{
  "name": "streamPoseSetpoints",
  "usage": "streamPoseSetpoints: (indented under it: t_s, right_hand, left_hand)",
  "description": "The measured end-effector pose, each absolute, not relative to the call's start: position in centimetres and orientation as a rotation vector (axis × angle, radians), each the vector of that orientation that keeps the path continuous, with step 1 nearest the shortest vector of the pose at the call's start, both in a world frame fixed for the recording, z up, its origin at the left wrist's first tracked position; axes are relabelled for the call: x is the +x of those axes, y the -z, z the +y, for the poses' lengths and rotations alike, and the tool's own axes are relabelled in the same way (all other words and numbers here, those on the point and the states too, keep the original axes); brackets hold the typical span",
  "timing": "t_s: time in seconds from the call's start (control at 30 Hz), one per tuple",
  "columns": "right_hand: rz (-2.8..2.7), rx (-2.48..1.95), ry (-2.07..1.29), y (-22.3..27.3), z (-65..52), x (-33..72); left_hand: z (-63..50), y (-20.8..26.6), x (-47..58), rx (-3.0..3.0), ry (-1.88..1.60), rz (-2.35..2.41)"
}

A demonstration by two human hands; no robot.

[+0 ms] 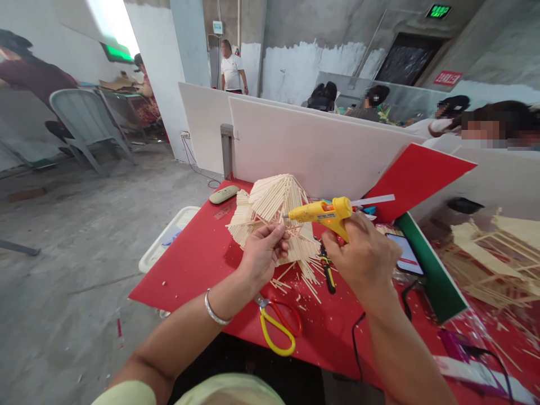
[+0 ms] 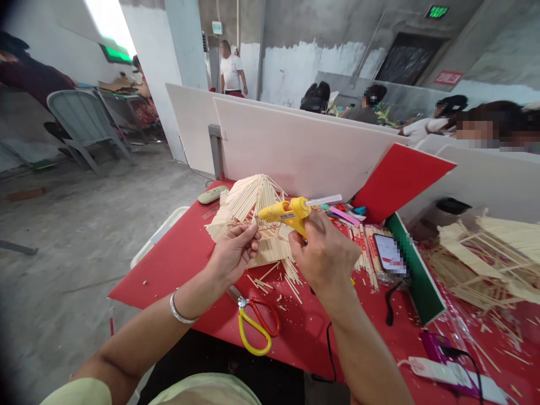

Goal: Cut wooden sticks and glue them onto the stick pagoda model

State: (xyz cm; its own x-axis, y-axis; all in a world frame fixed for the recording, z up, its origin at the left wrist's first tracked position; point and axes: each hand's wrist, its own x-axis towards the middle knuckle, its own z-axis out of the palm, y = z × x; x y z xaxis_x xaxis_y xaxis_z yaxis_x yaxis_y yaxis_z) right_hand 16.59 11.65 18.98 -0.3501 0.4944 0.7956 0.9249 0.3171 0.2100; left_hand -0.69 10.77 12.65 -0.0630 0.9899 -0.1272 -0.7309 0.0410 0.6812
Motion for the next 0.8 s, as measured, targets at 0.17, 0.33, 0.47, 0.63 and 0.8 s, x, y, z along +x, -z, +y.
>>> streamPoseSetpoints:
  t_s: [0.17, 0.33, 0.47, 0.63, 0.8]
  right_hand:
    - [-1.924, -1.225, 0.940, -18.91, 11.64, 16.70]
    - [-1.963, -1.254, 0.938, -19.00, 11.54, 16.37]
    - [-1.945, -1.262, 0.947, -19.00, 11.45, 16.24]
    - [-1.948, -1.256, 0.924, -18.82, 11.47, 16.40]
    - [-1.956, -1.266, 0.919, -18.65, 11.52, 16.53]
  left_hand:
    - [10.76, -12.78, -0.77, 0.470, -1.496, 0.717]
    - [10.77, -13.06, -0.80, 0.447, -1.496, 0.732]
    - [10.57, -13.40, -0.92, 0.432, -1.486, 0.745]
    - [10.30, -13.58, -1.13, 0.425, -1.481, 0.750]
    - [10.24, -13.61, -1.04, 0.437, -1.486, 0.749]
